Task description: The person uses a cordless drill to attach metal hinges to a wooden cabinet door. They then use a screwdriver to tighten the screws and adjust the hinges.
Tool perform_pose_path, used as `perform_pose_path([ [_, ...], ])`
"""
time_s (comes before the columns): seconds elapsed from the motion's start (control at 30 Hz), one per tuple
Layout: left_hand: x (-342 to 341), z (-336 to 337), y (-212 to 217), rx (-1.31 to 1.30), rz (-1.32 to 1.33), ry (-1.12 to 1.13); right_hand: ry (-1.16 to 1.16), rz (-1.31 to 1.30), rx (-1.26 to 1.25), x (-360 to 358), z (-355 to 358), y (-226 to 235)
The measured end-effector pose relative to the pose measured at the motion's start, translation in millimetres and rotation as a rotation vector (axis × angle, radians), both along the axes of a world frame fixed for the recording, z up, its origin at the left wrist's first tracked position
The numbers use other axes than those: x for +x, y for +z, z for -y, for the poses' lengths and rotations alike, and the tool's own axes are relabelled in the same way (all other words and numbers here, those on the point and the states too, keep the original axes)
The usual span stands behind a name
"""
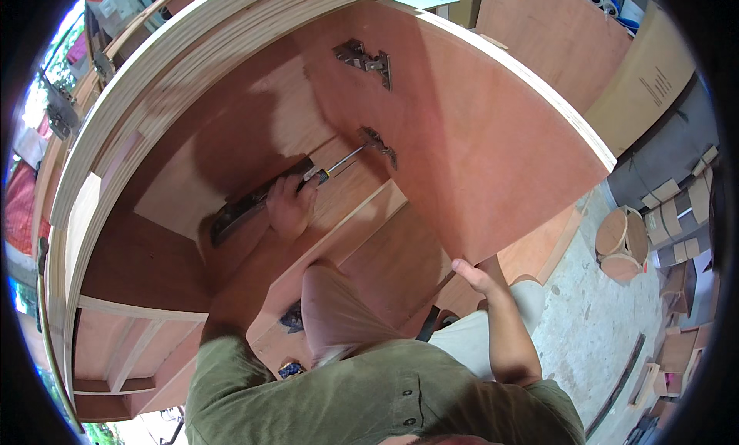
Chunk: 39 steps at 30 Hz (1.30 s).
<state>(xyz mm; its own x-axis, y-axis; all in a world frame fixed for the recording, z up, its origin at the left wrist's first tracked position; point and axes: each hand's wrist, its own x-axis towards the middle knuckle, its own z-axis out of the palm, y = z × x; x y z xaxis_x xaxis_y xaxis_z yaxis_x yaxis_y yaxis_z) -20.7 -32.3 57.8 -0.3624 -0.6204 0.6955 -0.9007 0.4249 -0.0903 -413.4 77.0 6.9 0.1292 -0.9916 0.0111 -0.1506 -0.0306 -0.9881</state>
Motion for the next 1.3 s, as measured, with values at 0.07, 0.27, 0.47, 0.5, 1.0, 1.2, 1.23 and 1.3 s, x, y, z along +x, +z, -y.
perform_pose_path([
  [0.07, -1, 0, -2, 0.008, -0.039, -0.001, 0.035, -0.01, -0.032, -3, 1, 1],
  [0.27, 16, 24, -29, 0.285, -0.914, -0.066, 0.047, 0.047, -0.043, 3, 0, 5],
  [0.47, 30, 37, 0, 1.315, -1.189, 0.136, 0.018, 0.088, -0.025, 1, -1, 6],
  [0.5, 27, 35, 2, 1.258, -1.147, 0.095, 0.0, 0.109, -0.017, 1, -2, 8],
  [1.0, 25, -104, 3, 0.852, -1.6, 0.13, 0.21, -0.085, -0.324, 36, -27, 25],
  [1.2, 43, -171, -71, 0.652, -1.546, 0.09, 0.606, -0.202, -0.513, 84, -20, 27],
  [1.23, 39, -178, -74, 0.605, -1.556, 0.145, 0.658, -0.255, -0.561, 93, -19, 32],
  [1.3, 35, -191, -80, 0.504, -1.58, 0.221, 0.714, -0.308, -0.611, 103, -14, 35],
])
